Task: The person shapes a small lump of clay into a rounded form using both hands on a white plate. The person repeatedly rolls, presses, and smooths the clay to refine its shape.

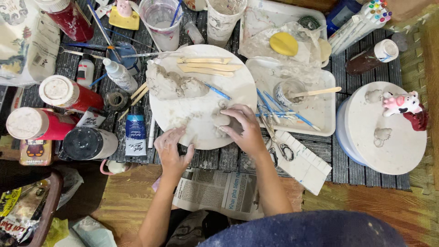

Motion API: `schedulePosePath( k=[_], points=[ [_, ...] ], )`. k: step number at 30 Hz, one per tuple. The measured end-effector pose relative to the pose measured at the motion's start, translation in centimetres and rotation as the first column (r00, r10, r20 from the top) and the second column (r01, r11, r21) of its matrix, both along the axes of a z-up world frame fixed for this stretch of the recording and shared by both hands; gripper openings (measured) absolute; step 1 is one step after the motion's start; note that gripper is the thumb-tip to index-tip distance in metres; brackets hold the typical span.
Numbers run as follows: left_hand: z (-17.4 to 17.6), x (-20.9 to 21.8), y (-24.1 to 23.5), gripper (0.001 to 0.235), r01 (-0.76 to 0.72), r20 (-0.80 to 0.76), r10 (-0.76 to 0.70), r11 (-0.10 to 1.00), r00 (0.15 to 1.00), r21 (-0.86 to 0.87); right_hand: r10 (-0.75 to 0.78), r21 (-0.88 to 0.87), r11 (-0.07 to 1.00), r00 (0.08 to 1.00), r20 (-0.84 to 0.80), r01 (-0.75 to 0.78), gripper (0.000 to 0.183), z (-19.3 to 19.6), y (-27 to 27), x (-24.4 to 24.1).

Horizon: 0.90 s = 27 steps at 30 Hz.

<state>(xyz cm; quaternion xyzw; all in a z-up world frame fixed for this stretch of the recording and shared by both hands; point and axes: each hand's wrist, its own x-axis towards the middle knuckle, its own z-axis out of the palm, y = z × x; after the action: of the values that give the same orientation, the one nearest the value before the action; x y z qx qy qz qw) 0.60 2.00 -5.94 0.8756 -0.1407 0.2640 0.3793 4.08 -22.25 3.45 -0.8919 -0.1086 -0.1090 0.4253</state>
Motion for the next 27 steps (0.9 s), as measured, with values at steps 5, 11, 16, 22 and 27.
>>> schedulePosePath(
  k=[5, 11, 16, 22, 27],
  points=[
    [1.7, 0.0, -0.2, 0.049, -0.028, -0.008, 0.028, 1.000, 1.000, 0.013, -0.042, -0.053, 0.997, 0.985, 0.169, 0.052, 0.053, -0.9, -0.3, -0.6],
    [5.3, -1.5, -0.9, 0.080, 0.113, -0.040, -0.113, 0.994, 0.993, -0.004, 0.120, 0.159, 0.975, 0.969, 0.215, -0.156, 0.059, -2.3, 2.2, -3.1],
    [7.4, -3.1, -2.2, 0.084, 0.205, -0.172, -0.241, 0.957, 0.955, -0.205, 0.009, 0.361, 0.933, 1.000, 0.020, -0.015, 0.049, -2.9, 6.0, -5.2],
    [7.6, -2.5, -0.7, 0.074, 0.076, -0.269, -0.083, 0.996, 0.959, -0.039, 0.074, 0.420, 0.907, 0.992, -0.099, -0.026, 0.047, -3.1, 6.9, -4.5],
    [7.0, -2.1, 0.3, 0.083, 0.114, -0.152, -0.120, 0.992, 0.981, -0.046, 0.163, 0.328, 0.929, 0.985, 0.050, -0.171, 0.047, -2.6, 6.0, -3.9]
  ],
)
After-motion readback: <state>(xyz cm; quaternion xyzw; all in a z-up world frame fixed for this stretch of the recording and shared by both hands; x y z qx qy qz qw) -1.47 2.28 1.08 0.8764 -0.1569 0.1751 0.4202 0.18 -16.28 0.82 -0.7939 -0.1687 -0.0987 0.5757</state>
